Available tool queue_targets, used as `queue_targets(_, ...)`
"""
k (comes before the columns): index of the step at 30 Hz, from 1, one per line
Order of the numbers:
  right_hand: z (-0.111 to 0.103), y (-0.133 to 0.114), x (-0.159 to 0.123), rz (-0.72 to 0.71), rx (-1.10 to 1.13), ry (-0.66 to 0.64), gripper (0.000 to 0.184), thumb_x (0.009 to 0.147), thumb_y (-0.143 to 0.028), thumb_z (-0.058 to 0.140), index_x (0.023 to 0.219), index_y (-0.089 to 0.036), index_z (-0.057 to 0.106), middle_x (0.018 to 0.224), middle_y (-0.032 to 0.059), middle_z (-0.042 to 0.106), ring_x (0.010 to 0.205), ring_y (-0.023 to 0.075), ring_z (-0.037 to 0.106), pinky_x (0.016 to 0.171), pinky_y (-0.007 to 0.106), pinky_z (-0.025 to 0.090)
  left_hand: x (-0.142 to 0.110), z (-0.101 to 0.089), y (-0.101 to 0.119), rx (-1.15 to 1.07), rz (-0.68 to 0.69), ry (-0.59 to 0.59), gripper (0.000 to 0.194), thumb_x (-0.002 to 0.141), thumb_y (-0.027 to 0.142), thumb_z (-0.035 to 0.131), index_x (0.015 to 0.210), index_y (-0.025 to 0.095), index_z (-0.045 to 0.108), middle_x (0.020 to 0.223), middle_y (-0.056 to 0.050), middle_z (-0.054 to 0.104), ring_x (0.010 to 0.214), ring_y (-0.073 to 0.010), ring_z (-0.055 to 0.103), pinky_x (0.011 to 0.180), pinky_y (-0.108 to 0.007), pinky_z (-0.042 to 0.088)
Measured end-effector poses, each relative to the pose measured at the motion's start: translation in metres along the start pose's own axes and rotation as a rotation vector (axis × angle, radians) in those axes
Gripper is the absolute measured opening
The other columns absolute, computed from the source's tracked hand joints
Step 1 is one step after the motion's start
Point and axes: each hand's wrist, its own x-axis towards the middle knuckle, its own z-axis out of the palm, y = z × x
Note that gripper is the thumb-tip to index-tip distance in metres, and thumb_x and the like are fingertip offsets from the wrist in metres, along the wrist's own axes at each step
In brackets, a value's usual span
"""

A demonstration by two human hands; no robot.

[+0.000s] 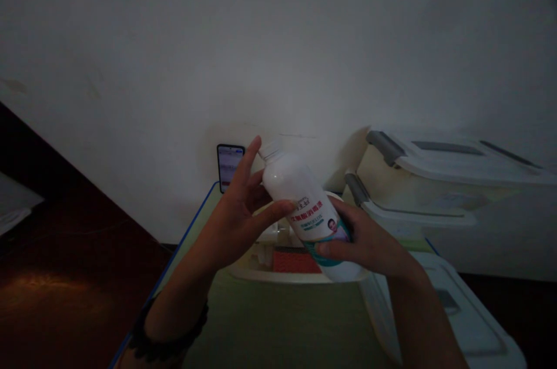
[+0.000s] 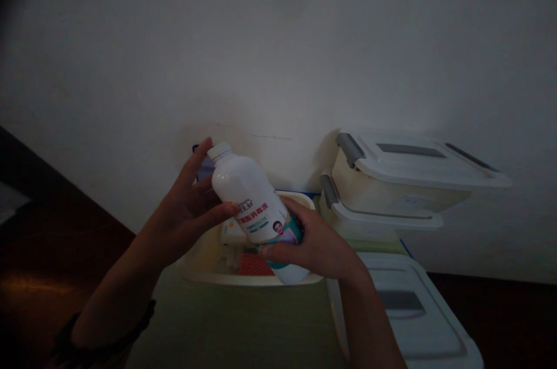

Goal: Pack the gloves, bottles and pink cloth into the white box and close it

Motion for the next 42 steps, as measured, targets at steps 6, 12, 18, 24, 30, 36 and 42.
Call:
queue_targets(6, 0.0, 0.0, 0.001, -0.018, -0.023, 0.004, 0.058, 0.07, -0.041, 0.074, 0.121, -0.022, 0.054, 0.1, 0.0033, 0.065, 0.086, 0.0211, 0.061, 0.073, 0.035, 0.051, 0.0, -0.003, 0.0, 0.026, 0.011, -0.017, 0.093, 0.075, 0.015, 0.072, 0.146, 0.036, 0.015, 0.121, -0.006, 0.064, 0.105, -0.0229, 0.064, 0.086, -0.032, 0.055)
queue_targets(12, 0.0, 0.002, 0.002, -0.034, -0.072, 0.001, 0.063, 0.069, -0.042, 0.075, 0.124, -0.023, 0.051, 0.108, 0.0048, 0.065, 0.091, 0.0222, 0.061, 0.077, 0.036, 0.05, 0.0, -0.006, 0.003, 0.049, -0.019, -0.037, 0.089, 0.074, 0.013, 0.073, 0.142, 0.034, 0.02, 0.121, -0.006, 0.062, 0.104, -0.0233, 0.064, 0.086, -0.033, 0.056)
queue_targets(18, -0.001, -0.001, 0.0, -0.063, -0.204, -0.017, 0.07, 0.067, -0.042, 0.076, 0.129, -0.024, 0.049, 0.12, 0.0068, 0.063, 0.101, 0.0251, 0.061, 0.085, 0.039, 0.048, -0.002, -0.014, 0.002, 0.206, -0.009, -0.077, 0.094, 0.068, 0.011, 0.077, 0.142, 0.036, 0.024, 0.11, -0.003, 0.063, 0.098, -0.0225, 0.065, 0.081, -0.03, 0.057)
queue_targets(24, -0.001, -0.007, -0.003, -0.062, -0.324, -0.032, 0.077, 0.067, -0.045, 0.075, 0.135, -0.027, 0.045, 0.126, 0.0065, 0.061, 0.105, 0.027, 0.061, 0.087, 0.041, 0.048, -0.006, -0.02, 0.002, 0.35, -0.003, -0.137, 0.091, 0.067, 0.012, 0.077, 0.139, 0.037, 0.027, 0.104, -0.002, 0.062, 0.092, -0.0234, 0.067, 0.077, -0.032, 0.059)
queue_targets(30, -0.003, -0.014, -0.006, -0.044, -0.396, -0.039, 0.079, 0.067, -0.045, 0.075, 0.136, -0.03, 0.041, 0.125, 0.0034, 0.062, 0.1, 0.0255, 0.063, 0.083, 0.038, 0.05, -0.005, -0.02, 0.004, 0.271, -0.021, -0.15, 0.06, 0.085, 0.022, 0.061, 0.134, 0.037, 0.028, 0.106, -0.002, 0.059, 0.094, -0.0173, 0.063, 0.077, -0.022, 0.055)
queue_targets(36, -0.006, -0.016, -0.011, -0.038, -0.441, -0.024, 0.083, 0.066, -0.049, 0.075, 0.138, -0.029, 0.04, 0.131, 0.0048, 0.058, 0.104, 0.0271, 0.061, 0.085, 0.039, 0.049, -0.009, -0.019, 0.01, 0.263, 0.015, -0.213, 0.051, 0.091, 0.024, 0.053, 0.135, 0.037, 0.029, 0.123, -0.003, 0.053, 0.106, -0.0179, 0.056, 0.087, -0.023, 0.049)
queue_targets(42, -0.009, -0.016, -0.014, -0.039, -0.466, 0.001, 0.084, 0.066, -0.053, 0.074, 0.138, -0.031, 0.039, 0.126, 0.0026, 0.061, 0.102, 0.0251, 0.063, 0.084, 0.037, 0.05, -0.012, -0.016, 0.013, 0.367, 0.081, -0.255, 0.062, 0.088, 0.02, 0.058, 0.135, 0.039, 0.023, 0.127, -0.002, 0.047, 0.107, -0.0165, 0.054, 0.086, -0.021, 0.048)
